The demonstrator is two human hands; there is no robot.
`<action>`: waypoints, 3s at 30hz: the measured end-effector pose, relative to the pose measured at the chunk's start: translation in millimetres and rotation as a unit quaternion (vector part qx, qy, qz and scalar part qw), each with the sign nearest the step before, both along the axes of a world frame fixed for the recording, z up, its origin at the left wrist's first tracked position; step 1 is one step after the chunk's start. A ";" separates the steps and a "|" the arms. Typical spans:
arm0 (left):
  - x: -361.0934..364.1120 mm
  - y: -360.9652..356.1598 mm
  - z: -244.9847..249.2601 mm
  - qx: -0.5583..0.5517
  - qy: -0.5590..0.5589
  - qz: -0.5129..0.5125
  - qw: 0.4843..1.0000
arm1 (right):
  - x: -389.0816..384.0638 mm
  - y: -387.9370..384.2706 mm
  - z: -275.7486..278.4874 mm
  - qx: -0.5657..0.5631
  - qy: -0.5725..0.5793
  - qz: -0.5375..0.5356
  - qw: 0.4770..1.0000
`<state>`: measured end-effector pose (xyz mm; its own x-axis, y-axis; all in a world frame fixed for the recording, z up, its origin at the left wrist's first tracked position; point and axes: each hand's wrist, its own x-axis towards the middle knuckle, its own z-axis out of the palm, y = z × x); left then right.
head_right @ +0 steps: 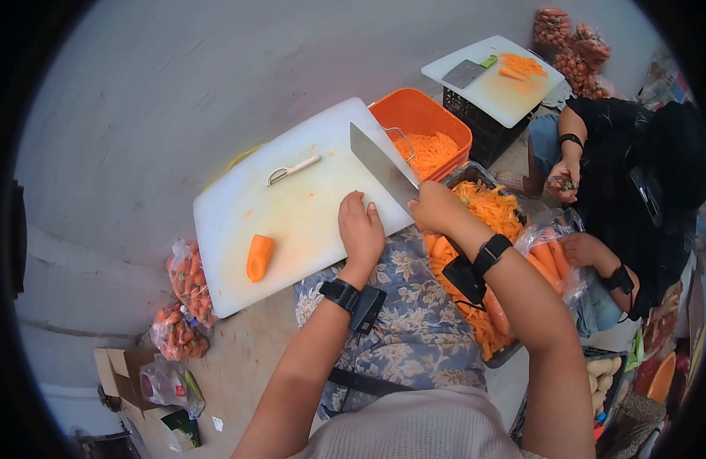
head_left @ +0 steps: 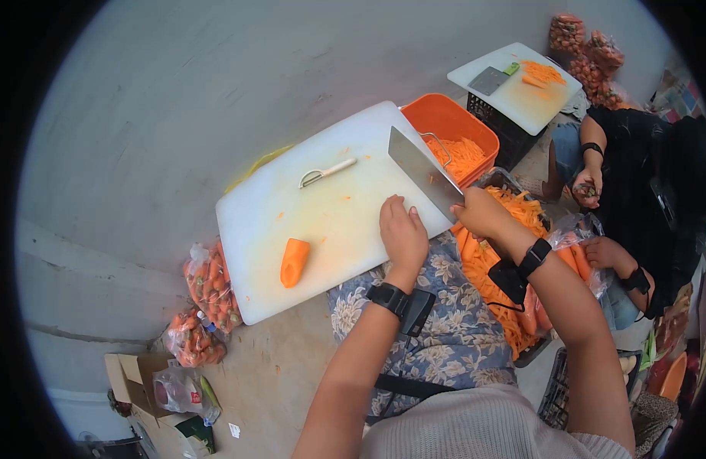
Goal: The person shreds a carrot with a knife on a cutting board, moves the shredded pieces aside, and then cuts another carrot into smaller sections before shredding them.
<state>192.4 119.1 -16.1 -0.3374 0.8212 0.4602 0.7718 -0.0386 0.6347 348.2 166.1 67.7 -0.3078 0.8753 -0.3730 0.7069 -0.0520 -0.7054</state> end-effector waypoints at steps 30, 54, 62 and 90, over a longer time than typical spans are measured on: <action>-167.2 -112.4 60.4 -0.143 -0.045 0.103 0.983 | -3.3 -3.8 -5.0 0.044 -0.054 0.005 0.998; -150.8 -126.3 20.0 -0.014 -0.081 0.012 0.997 | -96.5 -50.8 22.1 0.302 -0.121 0.252 0.912; -145.9 -130.8 12.8 0.074 0.050 0.029 0.996 | -119.3 -68.6 51.2 0.293 -0.090 0.394 0.866; -142.4 -153.7 -16.3 -0.011 -0.210 -0.074 0.975 | -96.6 -55.5 76.3 0.176 -0.219 0.490 0.825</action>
<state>50.0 -34.6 -32.4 -0.3690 0.8834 0.2890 0.4298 -0.1135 0.8958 251.6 110.6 144.0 -0.8359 0.3634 -0.4114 0.4783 0.8500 -0.2209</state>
